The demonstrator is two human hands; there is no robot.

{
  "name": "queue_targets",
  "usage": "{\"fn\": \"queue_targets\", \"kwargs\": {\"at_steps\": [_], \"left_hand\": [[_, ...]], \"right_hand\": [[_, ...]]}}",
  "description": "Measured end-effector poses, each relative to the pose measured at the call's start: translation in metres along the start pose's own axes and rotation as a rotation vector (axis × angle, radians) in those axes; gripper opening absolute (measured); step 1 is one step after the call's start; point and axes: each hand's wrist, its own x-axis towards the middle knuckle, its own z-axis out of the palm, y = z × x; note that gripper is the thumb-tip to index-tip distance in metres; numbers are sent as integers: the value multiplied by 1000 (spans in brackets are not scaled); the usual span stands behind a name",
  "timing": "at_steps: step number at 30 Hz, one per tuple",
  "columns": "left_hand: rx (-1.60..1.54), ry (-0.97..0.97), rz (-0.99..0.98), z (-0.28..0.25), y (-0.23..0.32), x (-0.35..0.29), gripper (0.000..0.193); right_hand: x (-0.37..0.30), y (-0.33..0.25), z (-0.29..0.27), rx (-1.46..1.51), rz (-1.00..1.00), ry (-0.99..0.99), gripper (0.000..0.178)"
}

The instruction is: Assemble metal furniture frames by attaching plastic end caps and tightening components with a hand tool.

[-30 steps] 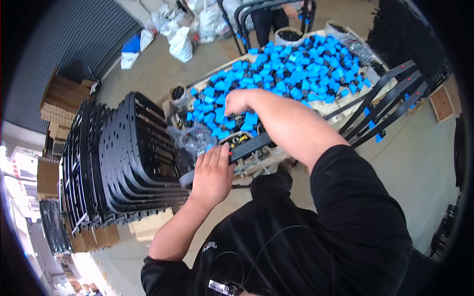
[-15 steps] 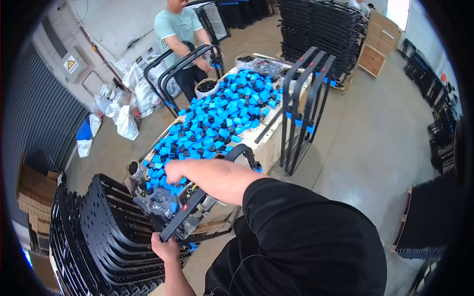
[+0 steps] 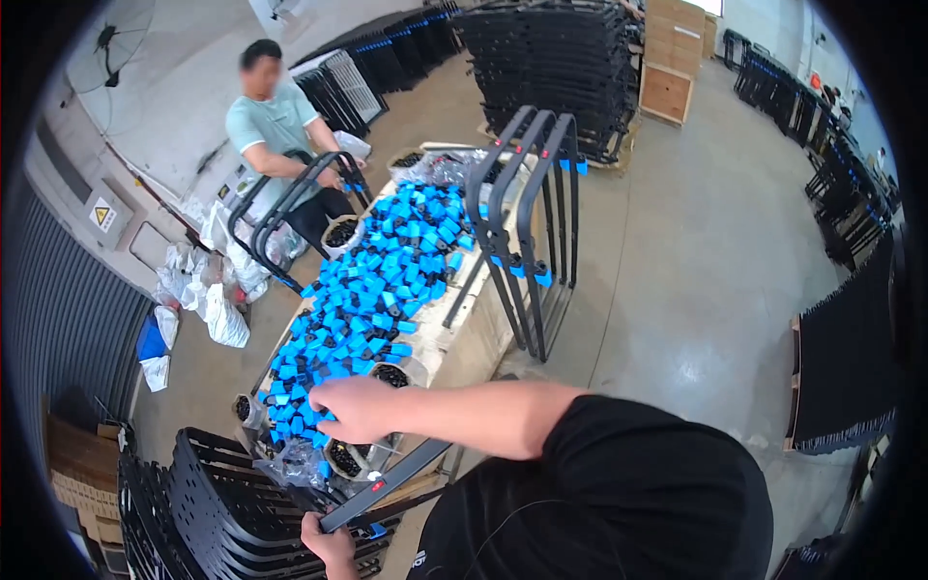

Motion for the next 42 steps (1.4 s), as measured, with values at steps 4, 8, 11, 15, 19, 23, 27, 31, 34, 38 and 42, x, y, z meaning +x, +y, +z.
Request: {"fn": "queue_targets", "kwargs": {"at_steps": [4, 8, 11, 15, 19, 23, 27, 31, 34, 38, 42], "left_hand": [[13, -30, 0, 18, 84, 0, 30], [73, -81, 51, 62, 189, 22, 30], [223, -209, 68, 106, 269, 51, 23], [148, -271, 107, 170, 350, 83, 21], [250, -377, 113, 200, 424, 98, 22], [180, -524, 156, 219, 495, 130, 24], [-104, -638, -23, 266, 512, 146, 25], [-411, -613, -144, 321, 510, 133, 20], [-543, -560, -121, 365, 515, 126, 20], [-729, -594, -122, 415, 541, 126, 17], [-699, -587, -141, 454, 551, 128, 16]], "right_hand": [[-105, 76, -125, -177, 131, -91, 38], [-190, 155, -229, 26, 421, 136, 47], [-224, 187, -282, -192, 475, 183, 50], [-271, 233, -341, -348, 335, 95, 51], [-295, 268, -391, -322, 544, 63, 50], [-287, 283, -467, -462, 487, 169, 48], [-270, 317, -553, -741, 213, 396, 39], [-286, 318, -607, -591, 175, 759, 41], [-349, 319, -600, -567, 576, 627, 37], [-477, 354, -538, -352, 1039, 498, 41], [-616, 376, -440, -186, 1454, 429, 42]]}}
